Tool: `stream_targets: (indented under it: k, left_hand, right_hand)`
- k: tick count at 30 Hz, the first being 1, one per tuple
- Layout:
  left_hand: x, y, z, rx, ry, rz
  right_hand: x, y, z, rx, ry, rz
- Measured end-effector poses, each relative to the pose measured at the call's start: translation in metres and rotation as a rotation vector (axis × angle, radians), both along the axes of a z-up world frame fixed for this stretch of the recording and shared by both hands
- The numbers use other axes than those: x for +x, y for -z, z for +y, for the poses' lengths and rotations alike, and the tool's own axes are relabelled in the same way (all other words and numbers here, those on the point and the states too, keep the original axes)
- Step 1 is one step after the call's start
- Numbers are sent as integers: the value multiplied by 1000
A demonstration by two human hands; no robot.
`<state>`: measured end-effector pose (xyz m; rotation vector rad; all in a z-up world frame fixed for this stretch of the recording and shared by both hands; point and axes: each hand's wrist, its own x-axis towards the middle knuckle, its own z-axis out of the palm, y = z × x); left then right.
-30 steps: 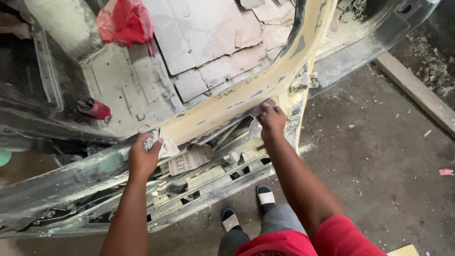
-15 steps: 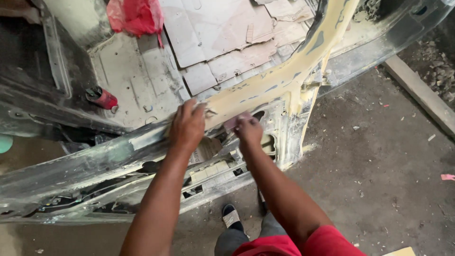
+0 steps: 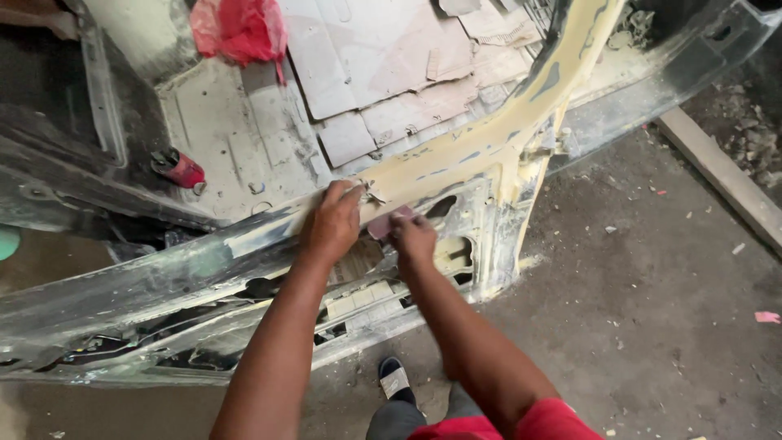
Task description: The person sands the surface of a car door frame using a sanding block. They work on the horizontal beam and the vertical edge of the frame, smoothing the surface with repetitive hand motions.
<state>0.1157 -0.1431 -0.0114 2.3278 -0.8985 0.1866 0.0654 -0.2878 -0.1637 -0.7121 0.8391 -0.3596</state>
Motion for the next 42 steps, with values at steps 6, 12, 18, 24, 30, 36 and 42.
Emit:
stream_targets:
  k: [6, 12, 18, 24, 30, 36, 42]
  left_hand:
    - [12, 1, 12, -71, 36, 24]
    - [17, 16, 16, -107, 10, 19]
    - [16, 8, 26, -80, 4, 66]
    - [16, -2, 23, -86, -28, 72]
    - [12, 6, 25, -101, -26, 87]
    - [18, 2, 27, -131, -22, 84]
    - [18, 8, 23, -152, -24, 52]
  right_hand:
    - [8, -11, -114, 96, 167, -129]
    - [11, 22, 45, -53, -238, -195]
    - [-8, -70, -46, -227, -164, -14]
    - [-13, -24, -139, -111, 124, 62]
    - [6, -15, -70, -96, 147, 26]
    - [7, 42, -61, -103, 2, -42]
    - [-1, -48, -93, 2, 146, -33]
